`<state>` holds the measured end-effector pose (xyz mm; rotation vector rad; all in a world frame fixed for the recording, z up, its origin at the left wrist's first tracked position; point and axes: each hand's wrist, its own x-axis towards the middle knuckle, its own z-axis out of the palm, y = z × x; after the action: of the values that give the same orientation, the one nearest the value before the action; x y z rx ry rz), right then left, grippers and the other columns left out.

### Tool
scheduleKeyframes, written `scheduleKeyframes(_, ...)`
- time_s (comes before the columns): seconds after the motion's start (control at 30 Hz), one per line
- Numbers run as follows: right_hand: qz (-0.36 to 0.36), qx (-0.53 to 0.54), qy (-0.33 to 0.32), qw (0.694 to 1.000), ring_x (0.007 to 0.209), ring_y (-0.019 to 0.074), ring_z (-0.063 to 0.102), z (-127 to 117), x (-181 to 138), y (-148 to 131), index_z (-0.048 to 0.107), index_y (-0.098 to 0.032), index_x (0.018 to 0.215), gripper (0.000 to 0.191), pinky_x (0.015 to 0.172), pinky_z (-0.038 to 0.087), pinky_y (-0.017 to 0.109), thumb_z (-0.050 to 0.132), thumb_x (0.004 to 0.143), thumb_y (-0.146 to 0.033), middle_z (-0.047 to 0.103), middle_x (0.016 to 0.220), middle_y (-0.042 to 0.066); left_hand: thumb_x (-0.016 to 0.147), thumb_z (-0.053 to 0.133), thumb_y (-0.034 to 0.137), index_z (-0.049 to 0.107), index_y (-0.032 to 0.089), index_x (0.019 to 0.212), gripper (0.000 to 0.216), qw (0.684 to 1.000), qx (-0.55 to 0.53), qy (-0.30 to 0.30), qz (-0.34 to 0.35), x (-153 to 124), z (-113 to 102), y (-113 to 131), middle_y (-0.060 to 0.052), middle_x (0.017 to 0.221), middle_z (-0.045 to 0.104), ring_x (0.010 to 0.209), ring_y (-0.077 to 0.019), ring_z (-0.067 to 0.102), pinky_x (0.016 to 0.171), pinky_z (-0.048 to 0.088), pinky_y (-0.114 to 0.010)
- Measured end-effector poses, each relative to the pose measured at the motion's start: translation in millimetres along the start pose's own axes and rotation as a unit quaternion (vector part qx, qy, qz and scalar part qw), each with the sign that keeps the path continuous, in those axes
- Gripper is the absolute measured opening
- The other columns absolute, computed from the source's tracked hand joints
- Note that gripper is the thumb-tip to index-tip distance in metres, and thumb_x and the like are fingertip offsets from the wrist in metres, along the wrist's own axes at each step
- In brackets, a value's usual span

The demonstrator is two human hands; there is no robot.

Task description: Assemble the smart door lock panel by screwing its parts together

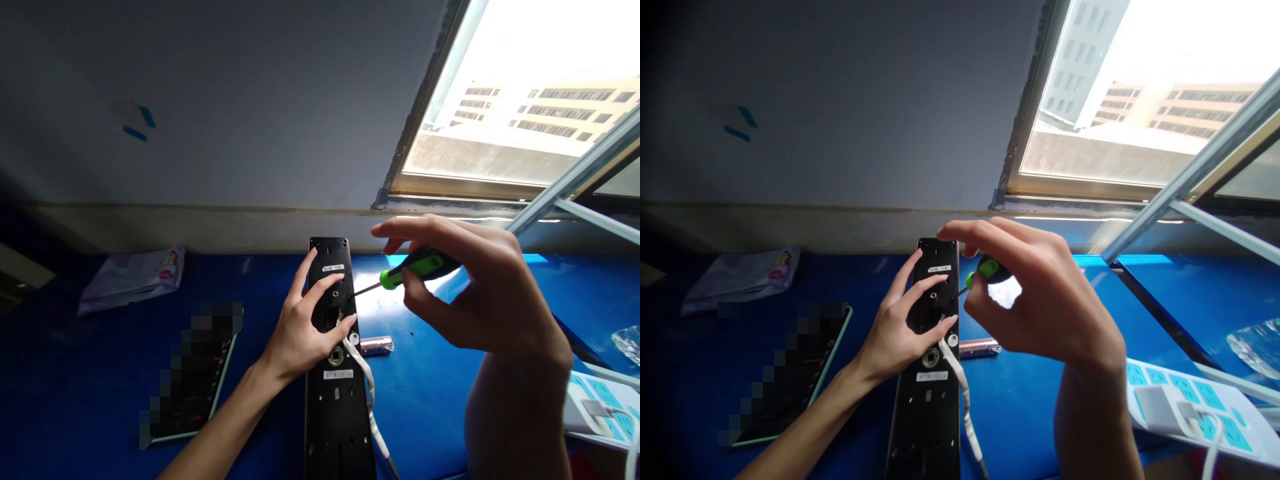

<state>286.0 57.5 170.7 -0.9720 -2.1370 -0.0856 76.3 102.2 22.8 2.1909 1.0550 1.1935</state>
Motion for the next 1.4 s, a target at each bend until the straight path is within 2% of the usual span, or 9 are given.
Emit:
scheduleKeyframes(0.2, 0.002, -0.03, 0.008, 1.0, 0.055, 0.011, 0.066, -4.3, -3.2, -2.8, 0.078, -0.022, 0.103, 0.014, 0.051, 0.053, 0.025, 0.073, 0.094, -0.013, 0.077, 0.077, -0.001, 0.086, 0.082, 0.033, 0.067, 0.023, 0.136, 0.054, 1.0, -0.001, -0.009, 0.005, 0.4, -0.5, -1.4, -0.017, 0.175, 0.031, 0.155, -0.0389, 0.046, 0.125, 0.045, -0.058)
scheduleKeyframes(0.4, 0.005, 0.017, -0.011, 1.0, 0.084, 0.0167, 0.076, -4.6, -1.2, -2.1, 0.071, -0.018, 0.131, 0.046, 0.07, 0.063, 0.029, 0.065, 0.088, -0.005, 0.081, 0.108, 0.007, 0.086, 0.082, 0.032, 0.069, 0.023, 0.134, 0.051, 1.0, -0.005, -0.014, 0.014, 3.1, -2.2, -3.3, -0.015, 0.175, 0.031, 0.156, -0.0378, 0.044, 0.125, 0.045, -0.056)
scheduleKeyframes(0.47, 0.007, 0.008, -0.005, 1.0, 0.081, 0.0159, 0.076, -5.1, -0.7, 1.1, 0.073, -0.017, 0.125, 0.038, 0.068, 0.062, 0.028, 0.071, 0.088, -0.01, 0.081, 0.108, 0.007, 0.087, 0.081, 0.033, 0.069, 0.023, 0.134, 0.05, 1.0, -0.002, -0.016, 0.017, 3.7, -2.7, -3.9, -0.015, 0.175, 0.032, 0.156, -0.0376, 0.045, 0.125, 0.045, -0.056)
scheduleKeyframes(0.6, 0.006, -0.017, 0.02, 1.0, 0.061, 0.0115, 0.071, -6.2, -1.0, 8.8, 0.076, -0.019, 0.095, 0.005, 0.057, 0.057, 0.025, 0.078, 0.091, -0.016, 0.079, 0.079, 0.0, 0.087, 0.081, 0.034, 0.071, 0.023, 0.133, 0.048, 1.0, 0.002, -0.019, 0.025, 4.3, -3.7, -5.9, -0.015, 0.173, 0.035, 0.155, -0.0374, 0.047, 0.125, 0.045, -0.056)
scheduleKeyframes(0.7, 0.008, -0.001, 0.012, 1.0, 0.066, 0.0119, 0.074, -7.0, -1.7, 11.1, 0.076, -0.02, 0.103, 0.013, 0.059, 0.058, 0.024, 0.072, 0.093, -0.011, 0.081, 0.086, 0.0, 0.087, 0.082, 0.034, 0.071, 0.023, 0.132, 0.047, 0.999, 0.003, -0.024, 0.029, 4.5, -4.3, -7.3, -0.015, 0.173, 0.036, 0.155, -0.0376, 0.046, 0.125, 0.045, -0.057)
scheduleKeyframes(0.83, 0.003, 0.001, 0.005, 1.0, 0.093, 0.0173, 0.078, -7.2, -2.0, 9.7, 0.071, -0.02, 0.126, 0.041, 0.08, 0.064, 0.029, 0.067, 0.088, -0.007, 0.082, 0.113, 0.006, 0.088, 0.081, 0.035, 0.071, 0.024, 0.131, 0.045, 0.999, 0.004, -0.031, 0.031, 5.1, -4.7, -6.9, -0.015, 0.172, 0.037, 0.155, -0.038, 0.046, 0.125, 0.046, -0.057)
scheduleKeyframes(1.03, 0.017, -0.024, 0.021, 0.999, 0.062, 0.0148, 0.074, -4.7, -1.3, 13.8, 0.075, -0.02, 0.106, 0.012, 0.058, 0.06, 0.029, 0.078, 0.095, -0.025, 0.08, 0.081, 0.0, 0.09, 0.079, 0.035, 0.071, 0.024, 0.13, 0.042, 0.999, 0.006, -0.03, 0.022, 4.3, -3.5, -5.5, -0.014, 0.172, 0.038, 0.155, -0.0376, 0.047, 0.125, 0.045, -0.058)
scheduleKeyframes(1.23, 0.021, -0.002, -0.003, 1.0, 0.09, 0.0189, 0.079, -7.6, -1.4, 11.2, 0.068, -0.023, 0.131, 0.045, 0.077, 0.067, 0.031, 0.067, 0.09, -0.006, 0.081, 0.11, 0.006, 0.092, 0.078, 0.035, 0.072, 0.025, 0.129, 0.039, 0.999, -0.001, -0.031, 0.011, 2.2, -3.4, -4.8, -0.013, 0.172, 0.037, 0.155, -0.037, 0.046, 0.126, 0.044, -0.057)
scheduleKeyframes(1.4, 0.014, -0.024, 0.005, 1.0, 0.072, 0.0171, 0.077, -7.0, -0.7, 11.5, 0.072, -0.02, 0.121, 0.027, 0.064, 0.065, 0.03, 0.076, 0.095, -0.021, 0.082, 0.096, 0.005, 0.091, 0.078, 0.035, 0.072, 0.025, 0.128, 0.039, 0.999, -0.004, -0.034, 0.004, 2.1, -3.0, -4.3, -0.012, 0.172, 0.037, 0.156, -0.0378, 0.045, 0.126, 0.043, -0.059)
